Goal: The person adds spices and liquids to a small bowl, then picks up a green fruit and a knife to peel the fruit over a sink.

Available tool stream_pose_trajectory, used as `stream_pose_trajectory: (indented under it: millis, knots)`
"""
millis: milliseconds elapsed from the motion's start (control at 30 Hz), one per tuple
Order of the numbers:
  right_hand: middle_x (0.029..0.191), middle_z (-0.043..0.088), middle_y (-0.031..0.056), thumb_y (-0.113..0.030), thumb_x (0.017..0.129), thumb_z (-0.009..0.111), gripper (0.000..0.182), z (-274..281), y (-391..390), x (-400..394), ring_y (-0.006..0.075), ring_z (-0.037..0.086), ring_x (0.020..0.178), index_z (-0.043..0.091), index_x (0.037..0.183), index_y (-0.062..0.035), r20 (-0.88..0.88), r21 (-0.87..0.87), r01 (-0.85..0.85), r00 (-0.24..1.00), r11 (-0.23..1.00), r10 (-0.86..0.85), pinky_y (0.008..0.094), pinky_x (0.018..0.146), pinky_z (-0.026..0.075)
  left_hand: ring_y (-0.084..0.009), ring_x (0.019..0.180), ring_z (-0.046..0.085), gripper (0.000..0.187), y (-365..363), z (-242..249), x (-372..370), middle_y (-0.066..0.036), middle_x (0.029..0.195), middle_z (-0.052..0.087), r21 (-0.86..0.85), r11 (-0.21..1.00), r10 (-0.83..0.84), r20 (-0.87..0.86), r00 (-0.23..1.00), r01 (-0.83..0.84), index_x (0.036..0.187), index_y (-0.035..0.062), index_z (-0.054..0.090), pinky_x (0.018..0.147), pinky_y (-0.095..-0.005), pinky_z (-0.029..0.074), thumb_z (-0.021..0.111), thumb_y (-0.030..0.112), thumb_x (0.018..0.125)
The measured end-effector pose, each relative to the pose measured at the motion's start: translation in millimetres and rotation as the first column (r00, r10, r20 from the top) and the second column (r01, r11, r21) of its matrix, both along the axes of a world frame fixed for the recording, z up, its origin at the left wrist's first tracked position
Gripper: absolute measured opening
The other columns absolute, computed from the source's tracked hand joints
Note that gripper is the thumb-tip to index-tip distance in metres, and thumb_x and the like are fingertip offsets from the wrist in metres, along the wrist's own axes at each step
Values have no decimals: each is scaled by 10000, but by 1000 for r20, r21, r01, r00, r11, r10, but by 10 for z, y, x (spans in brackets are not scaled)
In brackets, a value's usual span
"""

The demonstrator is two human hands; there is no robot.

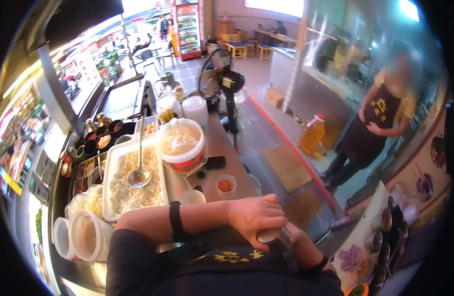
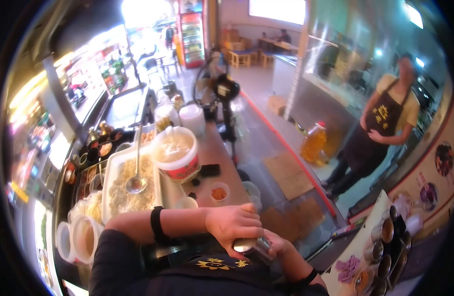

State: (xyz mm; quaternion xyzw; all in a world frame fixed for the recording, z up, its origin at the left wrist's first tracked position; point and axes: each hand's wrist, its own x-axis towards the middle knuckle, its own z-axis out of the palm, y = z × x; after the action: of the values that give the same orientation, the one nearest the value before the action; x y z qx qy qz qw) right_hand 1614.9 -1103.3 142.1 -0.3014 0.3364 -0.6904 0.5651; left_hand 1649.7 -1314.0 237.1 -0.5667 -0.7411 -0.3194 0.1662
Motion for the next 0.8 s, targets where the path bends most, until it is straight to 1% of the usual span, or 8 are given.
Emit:
stream_pose_trajectory:
  millis: [300,367,400,500,533,633,700,800]
  knots:
    - [1233,536,214,-462,550,781,986,-343,109,-29,320,577,1111,410,1301,57,91,-5,2,996,1000,-1,399,924,481,-258,757,564,577,26,-2,58,-81,819,556,-55,998,42,-19,999,-43,1027,42,504,765,-351,351,746,434,680]
    - [1063,597,233,-438,559,785,923,-439,75,-157,346,649,899,428,1239,73,227,-101,-217,945,971,234,402,750,551,-272,788,574,599,0,-90,51,-85,840,567,-43,992,123,58,991,-120,1053,40,490,781,-352,359,751,424,674]
    - [916,613,228,-427,589,784,860,-240,47,-61,346,655,743,436,1190,80,244,-32,-93,965,995,98,393,606,556,-287,819,583,622,-41,-132,83,-89,862,577,-35,980,197,139,970,-194,1079,39,475,797,-354,366,755,414,669]
    - [937,587,203,-632,631,703,826,-235,15,-128,325,620,796,510,1079,35,0,50,-170,985,984,170,385,640,531,-324,871,586,656,-117,-276,202,-104,905,593,-69,957,289,285,914,-281,1124,47,443,832,-370,382,764,391,666]
    - [937,587,203,-632,631,703,826,-377,3,-96,325,620,796,510,1079,35,17,65,-282,959,957,282,385,640,531,-329,874,586,655,-154,-316,236,-114,916,594,-55,951,306,292,906,-304,1127,53,438,835,-378,389,767,382,666]
    - [1050,582,189,-785,638,603,941,-512,-57,-172,333,597,918,495,1189,-30,253,63,-105,964,992,86,412,703,527,-343,895,585,684,-363,-292,359,-145,946,589,12,907,394,326,859,-421,1139,75,427,823,-412,424,781,395,650]
    - [1211,543,180,-851,638,491,1031,-313,-371,-136,334,555,1051,407,1344,-103,254,193,-62,967,979,11,441,810,505,-360,905,582,716,-655,-97,560,-157,945,582,-67,784,567,484,667,-618,1144,77,425,794,-423,450,798,403,628]
    - [1296,499,208,-682,767,558,940,-477,-962,-201,350,539,1118,289,1427,-70,354,32,-243,910,970,216,478,884,479,-301,920,591,748,-1389,120,1017,-157,990,571,110,602,723,346,598,-791,1160,59,433,786,-387,479,834,355,602]
